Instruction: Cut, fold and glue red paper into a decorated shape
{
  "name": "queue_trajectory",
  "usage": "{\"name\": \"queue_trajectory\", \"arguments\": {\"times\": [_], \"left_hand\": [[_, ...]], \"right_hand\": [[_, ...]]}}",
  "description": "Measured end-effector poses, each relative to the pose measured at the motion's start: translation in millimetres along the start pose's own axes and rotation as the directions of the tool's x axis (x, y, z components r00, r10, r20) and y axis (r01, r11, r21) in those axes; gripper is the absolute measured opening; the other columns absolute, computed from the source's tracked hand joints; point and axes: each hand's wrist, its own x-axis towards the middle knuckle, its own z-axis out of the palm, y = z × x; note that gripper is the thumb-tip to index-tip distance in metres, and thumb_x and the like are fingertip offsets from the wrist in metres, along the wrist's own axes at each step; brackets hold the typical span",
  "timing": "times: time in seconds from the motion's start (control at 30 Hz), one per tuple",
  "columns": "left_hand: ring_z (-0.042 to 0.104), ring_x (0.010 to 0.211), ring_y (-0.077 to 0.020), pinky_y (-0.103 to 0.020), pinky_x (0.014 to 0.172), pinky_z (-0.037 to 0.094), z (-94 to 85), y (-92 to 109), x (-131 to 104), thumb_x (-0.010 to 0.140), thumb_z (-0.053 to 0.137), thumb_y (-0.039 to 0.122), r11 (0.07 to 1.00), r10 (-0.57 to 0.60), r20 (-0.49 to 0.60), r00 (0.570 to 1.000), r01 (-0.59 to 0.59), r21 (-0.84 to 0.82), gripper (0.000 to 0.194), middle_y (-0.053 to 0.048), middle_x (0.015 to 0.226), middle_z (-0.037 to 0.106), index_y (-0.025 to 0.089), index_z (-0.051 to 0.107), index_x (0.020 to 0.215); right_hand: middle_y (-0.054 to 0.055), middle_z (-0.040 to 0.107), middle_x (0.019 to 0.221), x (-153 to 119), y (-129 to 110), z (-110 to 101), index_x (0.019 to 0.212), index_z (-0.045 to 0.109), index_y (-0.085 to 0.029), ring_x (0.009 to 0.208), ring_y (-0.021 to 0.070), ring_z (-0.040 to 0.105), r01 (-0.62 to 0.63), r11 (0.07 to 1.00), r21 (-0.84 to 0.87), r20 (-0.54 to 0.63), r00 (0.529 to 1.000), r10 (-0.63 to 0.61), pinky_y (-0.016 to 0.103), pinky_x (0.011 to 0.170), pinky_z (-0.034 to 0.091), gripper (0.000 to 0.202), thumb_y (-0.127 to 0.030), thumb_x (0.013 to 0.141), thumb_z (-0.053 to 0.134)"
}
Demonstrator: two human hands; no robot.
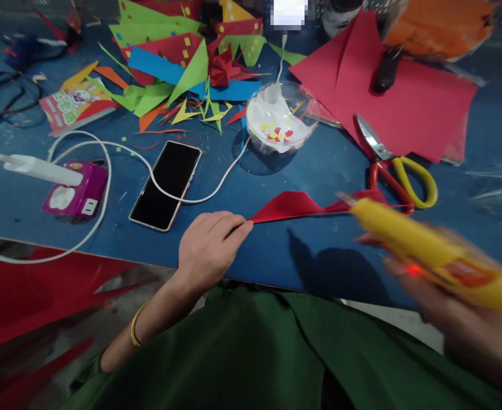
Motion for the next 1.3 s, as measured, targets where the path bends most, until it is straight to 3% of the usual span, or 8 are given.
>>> {"name": "queue_trajectory", "arguments": {"times": [0.07,0.17,0.33,0.53,0.8,1.3], "left_hand": [[0.072,0.087,-0.022,-0.035,0.071,0.051,-0.4,1,-3,0.095,0.056,0.013,1.0,0.009,0.011,1.0,-0.009,-0.008,0.019,-0.004,0.095,0.079,0.016,0.073,0.1],[0.072,0.09,-0.0238,-0.036,0.073,0.052,-0.6,2,-7,0.092,0.059,0.011,0.999,-0.001,0.023,1.0,0.002,-0.044,0.018,-0.006,0.099,0.079,0.013,0.073,0.102],[0.071,0.09,-0.0235,-0.036,0.071,0.053,0.8,0,-9,0.088,0.06,0.008,0.993,-0.033,0.015,0.999,0.035,-0.11,0.02,-0.006,0.1,0.079,0.013,0.073,0.103],[0.071,0.095,-0.0233,-0.037,0.076,0.054,2.1,-2,-10,0.09,0.062,0.013,0.991,-0.03,0.045,0.999,0.035,-0.127,0.021,-0.006,0.109,0.078,0.015,0.073,0.107],[0.071,0.093,-0.0234,-0.037,0.076,0.052,3.5,-3,-11,0.089,0.064,0.015,0.99,-0.039,0.026,0.999,0.043,-0.134,0.018,-0.005,0.104,0.078,0.014,0.074,0.104],[0.071,0.102,-0.0232,-0.04,0.082,0.048,0.4,-5,-9,0.093,0.06,0.019,0.989,0.032,0.072,0.997,-0.021,-0.149,0.021,-0.004,0.12,0.075,0.014,0.072,0.11]], "right_hand": [[0.002,0.075,0.091,25,-52,22,0.106,0.064,-0.028,0.065,0.0167,0.071,0.109,0.975,0.192,0.149,0.979,-0.138,0.026,0.051,0.054,0.02,-0.043,0.093,0.06],[-0.001,0.07,0.078,35,-76,33,0.099,0.057,-0.026,0.057,0.0129,0.065,0.18,0.925,0.334,0.169,0.954,-0.247,0.022,0.049,0.051,0.013,-0.038,0.094,0.061],[-0.004,0.06,0.065,36,-72,36,0.091,0.053,-0.025,0.047,0.0116,0.057,0.179,0.927,0.328,0.221,0.94,-0.26,0.022,0.041,0.045,0.018,-0.042,0.095,0.058],[-0.003,0.063,0.068,41,-78,39,0.092,0.055,-0.023,0.05,0.0107,0.058,0.167,0.962,0.214,0.202,0.956,-0.211,0.021,0.047,0.045,0.023,-0.045,0.095,0.058],[-0.006,0.054,0.062,42,-77,45,0.08,0.047,-0.024,0.048,0.0083,0.053,0.176,0.955,0.239,0.225,0.947,-0.231,0.019,0.042,0.037,0.028,-0.045,0.095,0.057],[-0.005,0.064,0.067,45,-79,46,0.081,0.058,-0.023,0.054,0.0103,0.06,0.019,0.974,0.226,0.32,0.943,-0.093,0.023,0.05,0.044,0.034,-0.052,0.097,0.05]]}}
